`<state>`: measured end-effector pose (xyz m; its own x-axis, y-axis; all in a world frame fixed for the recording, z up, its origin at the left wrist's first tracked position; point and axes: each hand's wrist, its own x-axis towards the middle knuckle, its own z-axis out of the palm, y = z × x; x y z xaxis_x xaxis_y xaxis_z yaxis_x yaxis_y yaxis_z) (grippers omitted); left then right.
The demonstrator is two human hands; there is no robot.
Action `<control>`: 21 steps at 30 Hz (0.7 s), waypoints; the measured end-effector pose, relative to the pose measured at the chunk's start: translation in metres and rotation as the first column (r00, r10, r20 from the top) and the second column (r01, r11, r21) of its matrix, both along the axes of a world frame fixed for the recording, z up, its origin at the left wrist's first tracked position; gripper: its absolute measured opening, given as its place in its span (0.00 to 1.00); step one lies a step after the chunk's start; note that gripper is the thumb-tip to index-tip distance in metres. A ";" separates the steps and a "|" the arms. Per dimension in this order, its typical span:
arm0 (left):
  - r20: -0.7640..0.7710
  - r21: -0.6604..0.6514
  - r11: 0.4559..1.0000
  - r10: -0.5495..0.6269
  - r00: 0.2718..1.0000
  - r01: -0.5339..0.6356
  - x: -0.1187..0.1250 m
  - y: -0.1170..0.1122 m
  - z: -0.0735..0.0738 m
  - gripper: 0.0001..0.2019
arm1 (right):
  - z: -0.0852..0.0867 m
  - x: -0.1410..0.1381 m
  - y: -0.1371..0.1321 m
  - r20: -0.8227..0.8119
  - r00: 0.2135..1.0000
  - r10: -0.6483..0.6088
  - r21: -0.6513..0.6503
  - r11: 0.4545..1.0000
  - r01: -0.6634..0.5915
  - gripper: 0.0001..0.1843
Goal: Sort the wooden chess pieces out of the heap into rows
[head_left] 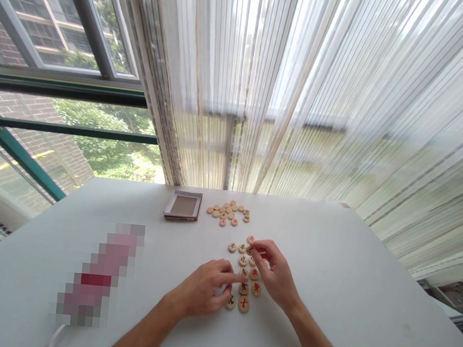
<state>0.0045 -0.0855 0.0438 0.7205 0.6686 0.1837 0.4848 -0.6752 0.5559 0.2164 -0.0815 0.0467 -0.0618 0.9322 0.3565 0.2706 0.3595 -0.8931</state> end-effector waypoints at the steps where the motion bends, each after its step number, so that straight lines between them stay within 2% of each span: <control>1: 0.023 -0.016 1.000 0.006 1.000 -0.005 -0.001 0.001 0.000 0.27 | 0.000 0.000 0.000 -0.001 1.000 0.005 -0.002 1.000 -0.005 0.10; 5: 0.118 -0.062 0.997 0.043 0.992 -0.036 -0.002 0.001 0.001 0.22 | -0.001 -0.001 0.000 -0.013 0.999 0.032 -0.013 0.999 -0.032 0.09; 11: 0.121 -0.030 0.999 -0.027 0.992 0.031 0.006 -0.006 0.000 0.15 | -0.002 -0.002 -0.001 -0.007 0.999 0.034 -0.026 0.999 -0.034 0.09; 21: 0.053 -0.039 0.998 -0.040 0.998 0.042 0.004 -0.006 -0.002 0.19 | 0.001 -0.001 -0.001 0.001 0.999 0.034 -0.021 0.999 -0.034 0.09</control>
